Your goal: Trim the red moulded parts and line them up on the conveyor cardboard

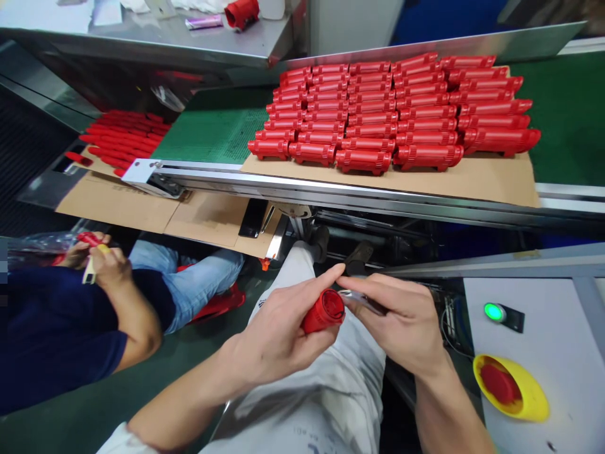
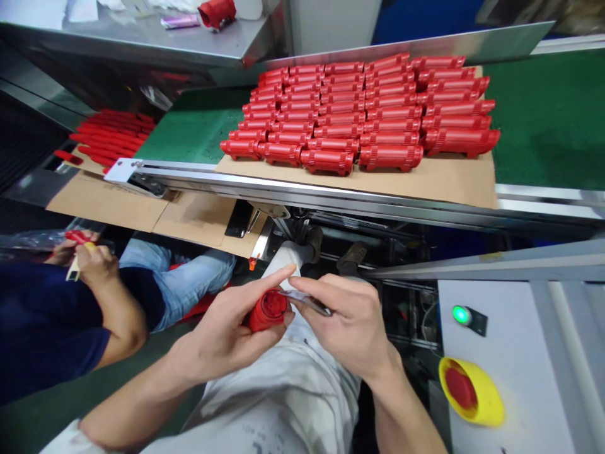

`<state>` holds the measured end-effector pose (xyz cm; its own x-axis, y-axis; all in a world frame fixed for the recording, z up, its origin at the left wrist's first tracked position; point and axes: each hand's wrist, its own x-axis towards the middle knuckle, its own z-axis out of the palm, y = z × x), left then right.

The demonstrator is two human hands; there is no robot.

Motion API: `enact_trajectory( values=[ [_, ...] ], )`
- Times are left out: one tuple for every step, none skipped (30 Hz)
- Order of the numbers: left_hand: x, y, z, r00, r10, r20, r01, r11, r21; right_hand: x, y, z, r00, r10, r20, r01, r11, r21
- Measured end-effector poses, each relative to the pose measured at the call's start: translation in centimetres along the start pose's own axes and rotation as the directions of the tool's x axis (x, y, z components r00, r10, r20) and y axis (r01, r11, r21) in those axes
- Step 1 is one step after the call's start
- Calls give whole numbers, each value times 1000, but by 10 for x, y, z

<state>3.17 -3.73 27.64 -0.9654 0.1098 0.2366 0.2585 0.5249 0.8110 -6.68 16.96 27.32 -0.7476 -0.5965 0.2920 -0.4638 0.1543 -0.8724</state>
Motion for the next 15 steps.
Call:
enact_trajectory(
  values=[
    [0,0,0,1000,-13,0,13,1000,-10,0,2,1,993,120,-22,-116,985,127],
    [0,0,-1,1000,-26,2,26,999,-24,-1,4,1,970,240,-32,-222,936,273],
    [0,1,-1,999,-39,6,39,998,-42,-3,7,1,939,342,-30,-299,858,417],
    [-1,2,-2,999,-53,11,54,996,-66,-5,10,1,908,419,-18,-346,772,533],
    [-2,3,-3,997,-72,17,73,992,-99,-8,13,2,883,470,-5,-371,703,607],
    [-3,5,-5,995,-97,25,99,985,-144,-12,16,2,863,505,-1,-390,667,635],
    [-4,6,-8,991,-131,36,135,971,-198,-17,19,4,846,533,-4,-414,663,624],
    [-3,8,-11,984,-165,59,175,952,-251,-22,22,6,827,562,-12,-445,668,596],
    [-1,9,-15,978,-191,85,208,934,-291,-28,25,10,801,599,-20,-479,660,579],
    [4,10,-19,974,-199,112,224,925,-307,-34,28,14,770,638,-23,-509,635,581],
    [12,11,-22,974,-184,133,216,930,-297,-40,31,20,737,675,-20,-531,598,601],
    [24,12,-26,979,-147,139,180,949,-261,-46,35,25,705,710,-15,-547,556,626],
    [41,15,-28,988,-93,127,118,972,-204,-52,40,31,683,730,-17,-554,533,639],
    [61,20,-29,995,-22,102,36,990,-137,-57,45,37,670,742,-26,-556,524,645],
    [84,26,-29,995,62,74,-57,996,-67,-63,51,42,660,750,-39,-557,523,645]
  ],
)
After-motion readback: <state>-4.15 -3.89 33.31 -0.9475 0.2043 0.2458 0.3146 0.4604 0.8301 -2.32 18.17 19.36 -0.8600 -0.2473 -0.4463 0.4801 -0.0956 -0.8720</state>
